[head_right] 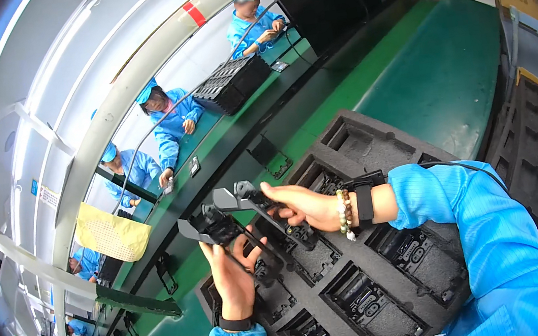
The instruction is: Manually assembling or inspecting industrial handheld scanning devices on an assembly line.
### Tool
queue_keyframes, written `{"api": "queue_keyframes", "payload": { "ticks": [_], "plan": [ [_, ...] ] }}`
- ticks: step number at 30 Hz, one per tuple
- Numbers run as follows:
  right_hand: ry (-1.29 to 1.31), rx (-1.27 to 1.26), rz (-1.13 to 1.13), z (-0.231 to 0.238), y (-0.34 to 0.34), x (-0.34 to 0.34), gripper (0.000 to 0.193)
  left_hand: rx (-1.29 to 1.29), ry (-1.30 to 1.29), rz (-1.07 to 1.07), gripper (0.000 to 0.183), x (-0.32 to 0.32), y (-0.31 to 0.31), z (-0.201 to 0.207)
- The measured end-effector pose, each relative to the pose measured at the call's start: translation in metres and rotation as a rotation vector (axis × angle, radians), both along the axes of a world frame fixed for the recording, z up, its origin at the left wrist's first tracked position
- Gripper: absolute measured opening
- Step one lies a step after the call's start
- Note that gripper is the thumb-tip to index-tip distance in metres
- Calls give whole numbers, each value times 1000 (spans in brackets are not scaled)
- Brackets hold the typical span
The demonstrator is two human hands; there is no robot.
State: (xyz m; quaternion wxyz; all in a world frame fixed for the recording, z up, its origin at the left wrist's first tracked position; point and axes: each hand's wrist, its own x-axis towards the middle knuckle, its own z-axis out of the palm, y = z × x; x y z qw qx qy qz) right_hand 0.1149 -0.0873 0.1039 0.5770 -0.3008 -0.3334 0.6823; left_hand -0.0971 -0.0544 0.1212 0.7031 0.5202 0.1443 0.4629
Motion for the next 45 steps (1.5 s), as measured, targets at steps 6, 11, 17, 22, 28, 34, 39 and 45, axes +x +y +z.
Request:
{"api": "queue_keyframes", "payload": {
  "ticks": [6, 11, 17, 22, 28, 34, 39, 45],
  "plan": [
    [-30, 165, 78, 0, -10, -10, 43, 90, 196, 231, 76, 9, -24, -4],
    [-40, 230, 184, -7, -11, -12, 73, 54, 174, 267, 93, 10, -24, -17],
    [-97, 316, 146, -11, -7, -16, 65, 77, 148, 158, 79, 9, -25, -16],
    [118, 194, 170, -15, 9, -3, 55, -174, -35, 16, 58, 3, -8, -16],
    [34, 170, 20, -13, 15, 5, 55, -446, -128, -96, 42, -20, 18, -7],
    [-2, 187, -52, -13, 14, 11, 41, -314, 86, 219, 22, -16, 15, -6],
    [35, 163, -29, -11, 13, 9, 37, -187, 172, 316, 19, -9, 12, -14],
    [47, 166, 23, -14, 12, 9, 36, -7, 186, 329, 14, -4, 11, -23]
  ]
}}
